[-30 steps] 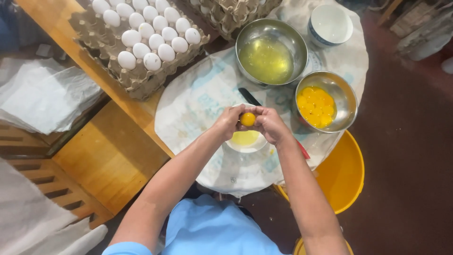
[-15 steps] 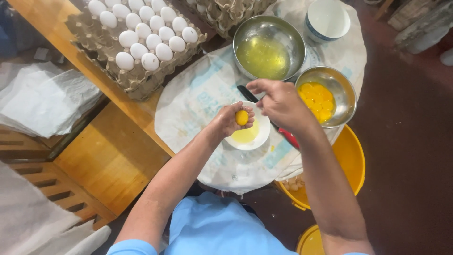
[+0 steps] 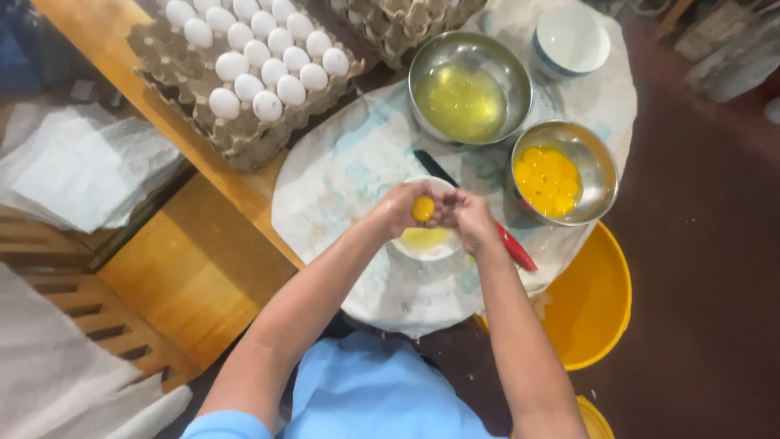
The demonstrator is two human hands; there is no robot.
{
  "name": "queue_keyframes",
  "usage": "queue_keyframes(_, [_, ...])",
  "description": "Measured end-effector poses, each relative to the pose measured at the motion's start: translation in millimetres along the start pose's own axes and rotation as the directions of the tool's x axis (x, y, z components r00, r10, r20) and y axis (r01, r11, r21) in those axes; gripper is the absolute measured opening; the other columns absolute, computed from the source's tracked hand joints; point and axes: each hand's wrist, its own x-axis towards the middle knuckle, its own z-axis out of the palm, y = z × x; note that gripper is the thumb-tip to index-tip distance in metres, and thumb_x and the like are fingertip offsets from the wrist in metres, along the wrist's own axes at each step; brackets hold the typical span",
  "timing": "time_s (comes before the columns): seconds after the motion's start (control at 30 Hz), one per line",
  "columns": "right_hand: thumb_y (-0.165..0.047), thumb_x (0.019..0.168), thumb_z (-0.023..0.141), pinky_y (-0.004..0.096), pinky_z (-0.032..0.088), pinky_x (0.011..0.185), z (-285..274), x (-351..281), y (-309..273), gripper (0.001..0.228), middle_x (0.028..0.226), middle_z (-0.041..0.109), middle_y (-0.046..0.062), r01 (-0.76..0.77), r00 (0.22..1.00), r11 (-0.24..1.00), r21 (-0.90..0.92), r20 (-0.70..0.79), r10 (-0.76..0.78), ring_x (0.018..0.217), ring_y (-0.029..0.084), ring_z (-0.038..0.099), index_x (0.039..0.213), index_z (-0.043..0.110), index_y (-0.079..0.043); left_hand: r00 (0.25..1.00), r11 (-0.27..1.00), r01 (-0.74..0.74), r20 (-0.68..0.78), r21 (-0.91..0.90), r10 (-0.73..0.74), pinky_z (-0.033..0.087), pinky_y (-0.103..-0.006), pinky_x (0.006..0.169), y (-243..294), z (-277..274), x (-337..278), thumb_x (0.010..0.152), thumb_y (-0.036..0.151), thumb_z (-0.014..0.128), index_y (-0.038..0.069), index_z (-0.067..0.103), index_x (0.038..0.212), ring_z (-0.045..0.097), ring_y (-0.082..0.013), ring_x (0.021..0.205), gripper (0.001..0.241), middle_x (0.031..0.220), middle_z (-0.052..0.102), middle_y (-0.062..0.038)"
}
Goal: Cracking eggs and separating the yolks from the whites into different bowls at a kitchen station.
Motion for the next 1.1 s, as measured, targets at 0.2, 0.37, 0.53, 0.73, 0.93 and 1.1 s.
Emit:
queue_keyframes(0.2, [0.028,0.068,0.043,0.043,0.06,0.079,-2,-6,3,0.066,0.103,0.066,0.014,-0.19,0.967,0.872,0.45,0.242,0.086,0.089,0.031,0.072,0.124,0.065,0.001,0.99,0.967,-0.138,0.027,0.214,0.135,0.065,-0.0531,0.066,17,24,-42,0.091,0.015,0.066,-0.009,0.069,0.104,0.075,-0.0367,0.066,0.027,0.089,0.067,-0.03])
queue_keyframes(0.37, [0.026,0.069,0.044,0.052,0.06,0.088,-2,-14,-4,0.06,0.111,0.068,0.023,-0.181,0.959,0.868,0.463,0.278,0.052,0.095,0.037,0.072,0.121,0.065,0.006,0.988,0.826,-0.126,-0.001,0.549,0.152,0.066,-0.0494,0.07,27,28,-47,0.095,0.027,0.059,-0.002,0.07,0.122,0.078,-0.035,0.071,0.041,0.101,0.07,-0.025])
queue_keyframes(0.53, [0.025,0.068,0.041,0.062,0.054,0.095,-12,-13,-4,0.06,0.114,0.067,0.03,-0.219,0.95,0.862,0.458,0.302,0.082,0.103,0.048,0.07,0.121,0.065,0.01,0.943,0.491,-0.185,0.013,0.851,0.332,0.061,-0.0487,0.09,46,26,-68,0.099,0.043,0.051,0.014,0.07,0.13,0.077,-0.0298,0.095,0.047,0.095,0.077,-0.011])
queue_keyframes(0.73, [0.023,0.067,0.039,0.066,0.055,0.094,-13,1,-11,0.062,0.114,0.064,0.035,-0.176,0.942,0.887,0.426,0.334,0.026,0.105,0.05,0.069,0.125,0.06,0.017,0.968,0.934,-0.135,-0.158,0.331,0.196,0.067,-0.0389,0.067,1,6,-18,0.093,0.029,0.058,0.006,0.073,0.093,0.076,-0.0284,0.062,0.028,0.079,0.071,-0.01])
queue_keyframes(0.93, [0.02,0.071,0.034,0.063,0.06,0.083,8,14,-35,0.061,0.117,0.067,0.034,-0.078,0.993,0.993,-0.089,0.079,0.085,0.106,0.051,0.069,0.122,0.065,0.01,0.989,0.998,-0.058,-0.135,0.018,0.06,0.062,-0.049,0.085,-1,7,-16,0.104,0.03,0.051,0.0,0.07,0.121,0.075,-0.0395,0.093,0.039,0.114,0.07,-0.024])
queue_keyframes(1.1, [0.014,0.076,0.037,0.043,0.067,0.07,37,-23,-102,0.054,0.097,0.077,0.019,0.034,0.997,0.877,-0.479,0.081,0.006,0.086,0.031,0.079,0.111,0.075,-0.001,0.996,0.983,0.019,-0.083,-0.18,-0.035,0.058,-0.0587,0.09,6,-3,-13,0.106,0.028,0.055,-0.006,0.062,0.122,0.072,-0.039,0.098,0.038,0.115,0.066,-0.026])
